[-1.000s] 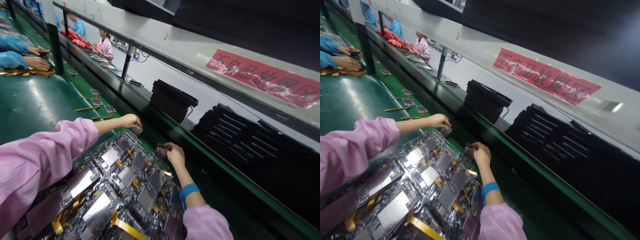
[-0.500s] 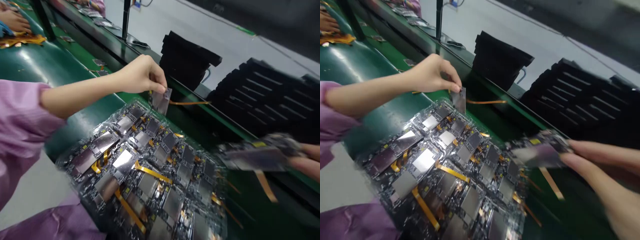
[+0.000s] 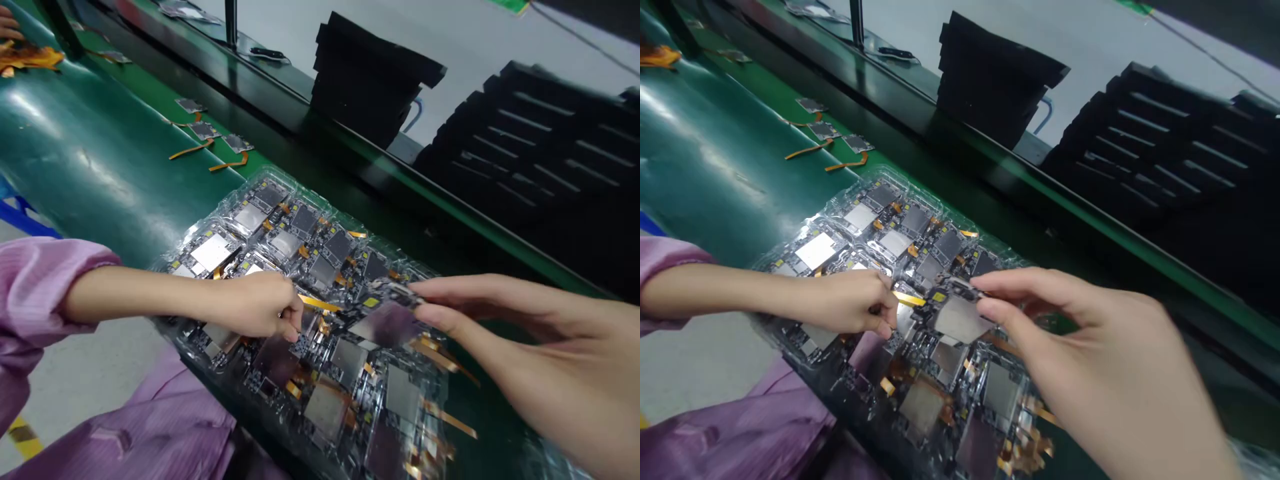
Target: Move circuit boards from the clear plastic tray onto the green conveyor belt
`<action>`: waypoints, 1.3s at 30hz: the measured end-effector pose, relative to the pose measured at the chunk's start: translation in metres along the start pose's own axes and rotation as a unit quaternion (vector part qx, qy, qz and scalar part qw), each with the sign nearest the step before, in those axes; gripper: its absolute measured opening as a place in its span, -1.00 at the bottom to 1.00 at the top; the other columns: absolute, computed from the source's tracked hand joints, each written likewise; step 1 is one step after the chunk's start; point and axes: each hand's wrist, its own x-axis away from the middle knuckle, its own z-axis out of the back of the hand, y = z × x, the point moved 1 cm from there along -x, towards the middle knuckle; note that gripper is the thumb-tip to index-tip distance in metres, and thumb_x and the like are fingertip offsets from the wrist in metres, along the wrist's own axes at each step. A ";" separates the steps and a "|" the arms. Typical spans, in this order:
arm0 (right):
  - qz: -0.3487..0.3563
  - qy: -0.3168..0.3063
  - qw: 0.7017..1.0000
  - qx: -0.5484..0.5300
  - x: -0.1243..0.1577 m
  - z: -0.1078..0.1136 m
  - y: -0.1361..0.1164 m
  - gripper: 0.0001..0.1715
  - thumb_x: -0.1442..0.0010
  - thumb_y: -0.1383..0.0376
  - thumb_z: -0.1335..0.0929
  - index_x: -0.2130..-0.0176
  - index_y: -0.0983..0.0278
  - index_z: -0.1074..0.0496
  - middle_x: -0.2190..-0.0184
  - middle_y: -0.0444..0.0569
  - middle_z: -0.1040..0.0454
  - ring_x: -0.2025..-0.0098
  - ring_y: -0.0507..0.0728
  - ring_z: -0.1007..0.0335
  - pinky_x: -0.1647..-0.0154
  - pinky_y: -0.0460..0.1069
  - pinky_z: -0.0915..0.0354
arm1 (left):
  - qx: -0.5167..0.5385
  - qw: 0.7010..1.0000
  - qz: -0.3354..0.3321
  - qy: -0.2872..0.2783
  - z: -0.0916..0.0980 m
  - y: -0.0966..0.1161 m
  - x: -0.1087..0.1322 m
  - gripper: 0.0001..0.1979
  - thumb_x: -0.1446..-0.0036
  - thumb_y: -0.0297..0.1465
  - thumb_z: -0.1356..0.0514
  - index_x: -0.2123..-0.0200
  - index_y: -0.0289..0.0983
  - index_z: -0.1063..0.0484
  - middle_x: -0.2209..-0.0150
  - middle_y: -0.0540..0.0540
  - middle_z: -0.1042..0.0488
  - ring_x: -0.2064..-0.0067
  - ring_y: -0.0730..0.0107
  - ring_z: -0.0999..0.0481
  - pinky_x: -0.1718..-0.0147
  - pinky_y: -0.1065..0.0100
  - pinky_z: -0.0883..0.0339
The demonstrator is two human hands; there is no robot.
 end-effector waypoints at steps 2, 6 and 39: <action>-0.002 -0.051 0.998 -0.033 -0.002 -0.016 -0.002 -0.80 -0.17 0.01 -0.44 0.28 0.02 -0.61 0.38 -0.16 -0.50 0.49 0.17 -0.43 0.68 -0.08 -0.30 | -0.034 0.999 -0.020 0.017 -0.006 -0.002 0.002 -0.93 -0.10 -0.32 -0.35 0.36 -0.17 -0.59 0.45 0.01 -0.55 0.27 0.26 -0.48 0.26 0.27 -0.24; -0.022 -0.096 0.992 -0.077 -0.006 -0.035 0.006 -0.77 -0.12 0.03 -0.44 0.31 0.08 -0.62 0.39 -0.12 -0.50 0.49 0.15 -0.43 0.61 -0.09 -0.33 | -0.111 0.987 -0.094 0.062 -0.022 -0.003 0.006 -0.81 -0.19 -0.21 -0.28 0.32 -0.20 -0.58 0.39 -0.06 -0.54 0.20 0.19 -0.41 0.22 0.22 -0.18; -0.169 -0.247 0.940 -0.166 -0.029 -0.123 0.034 -0.79 -0.04 0.23 -0.41 0.28 0.23 -0.57 0.42 -0.09 -0.48 0.39 0.15 -0.42 0.36 -0.02 -0.31 | -0.050 0.991 0.024 0.119 0.033 -0.039 0.128 -0.73 -0.30 -0.35 -0.15 -0.05 -0.06 -0.46 0.01 -0.03 -0.52 -0.03 0.34 -0.46 -0.05 0.28 -0.34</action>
